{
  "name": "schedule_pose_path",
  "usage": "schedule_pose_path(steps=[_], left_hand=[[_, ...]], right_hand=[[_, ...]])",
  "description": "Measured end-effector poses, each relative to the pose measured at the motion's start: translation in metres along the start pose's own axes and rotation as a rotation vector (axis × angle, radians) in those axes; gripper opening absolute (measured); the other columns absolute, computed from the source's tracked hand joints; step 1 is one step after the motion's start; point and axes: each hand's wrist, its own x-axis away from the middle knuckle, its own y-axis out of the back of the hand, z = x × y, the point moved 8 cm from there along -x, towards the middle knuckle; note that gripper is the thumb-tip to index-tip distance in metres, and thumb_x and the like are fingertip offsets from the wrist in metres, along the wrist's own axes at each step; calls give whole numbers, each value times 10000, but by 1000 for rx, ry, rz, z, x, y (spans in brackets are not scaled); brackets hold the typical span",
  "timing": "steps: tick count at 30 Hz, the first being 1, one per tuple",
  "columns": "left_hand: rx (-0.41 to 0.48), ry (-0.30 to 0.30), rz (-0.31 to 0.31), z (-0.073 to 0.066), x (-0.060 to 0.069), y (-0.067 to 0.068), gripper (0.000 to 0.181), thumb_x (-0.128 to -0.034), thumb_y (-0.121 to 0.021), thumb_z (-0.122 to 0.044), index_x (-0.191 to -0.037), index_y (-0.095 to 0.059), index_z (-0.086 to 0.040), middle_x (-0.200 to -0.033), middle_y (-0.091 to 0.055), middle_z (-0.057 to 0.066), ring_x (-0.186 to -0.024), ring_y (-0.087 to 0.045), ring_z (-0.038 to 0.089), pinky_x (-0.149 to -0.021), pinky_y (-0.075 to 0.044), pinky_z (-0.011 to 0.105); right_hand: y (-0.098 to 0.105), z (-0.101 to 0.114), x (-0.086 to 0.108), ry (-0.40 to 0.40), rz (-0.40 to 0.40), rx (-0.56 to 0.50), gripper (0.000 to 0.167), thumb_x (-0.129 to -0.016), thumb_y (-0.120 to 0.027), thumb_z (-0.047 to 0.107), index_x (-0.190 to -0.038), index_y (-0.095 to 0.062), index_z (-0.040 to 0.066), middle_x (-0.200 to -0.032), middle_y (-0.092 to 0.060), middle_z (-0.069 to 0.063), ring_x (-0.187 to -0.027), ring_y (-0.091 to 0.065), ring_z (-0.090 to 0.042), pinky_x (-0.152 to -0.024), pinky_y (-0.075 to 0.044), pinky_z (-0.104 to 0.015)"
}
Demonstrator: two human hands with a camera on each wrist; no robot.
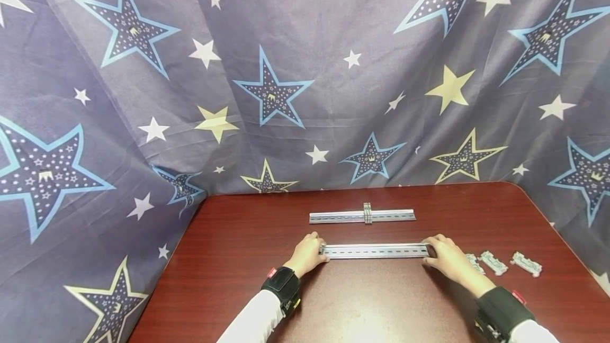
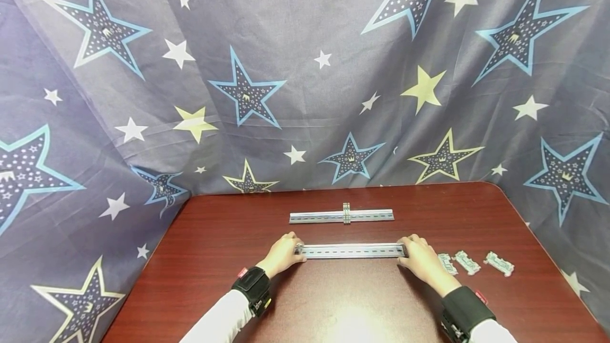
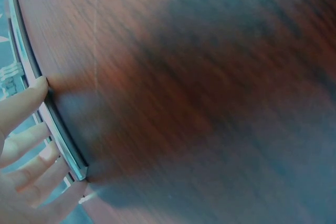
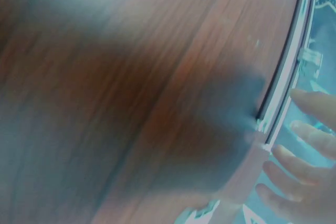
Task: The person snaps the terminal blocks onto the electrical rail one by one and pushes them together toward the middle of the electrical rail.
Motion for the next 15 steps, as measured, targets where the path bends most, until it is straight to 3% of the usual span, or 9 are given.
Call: schedule_pose_path(steps=[9,15], left_hand=[[-2,-6,1,-1,0,1,334,-608,-765,-264,-847,-664,-54,-726,-467,-4,-718,-499,174,-599,-429,284],[4,-4,-3,-1,1,0,350,-608,-763,-260,-870,-665,-49,-748,-490,7,-733,-507,182,-613,-435,291]], right_hand=[[22,-28,14,-52,-18,1,313,-675,-708,98,-934,-598,-39,-854,-557,-193,-780,-533,-378,-651,-409,-489],[27,-47,24,-110,11,4,317,-692,-687,103,-945,-586,-59,-863,-552,-220,-795,-518,-412,-663,-400,-501]])
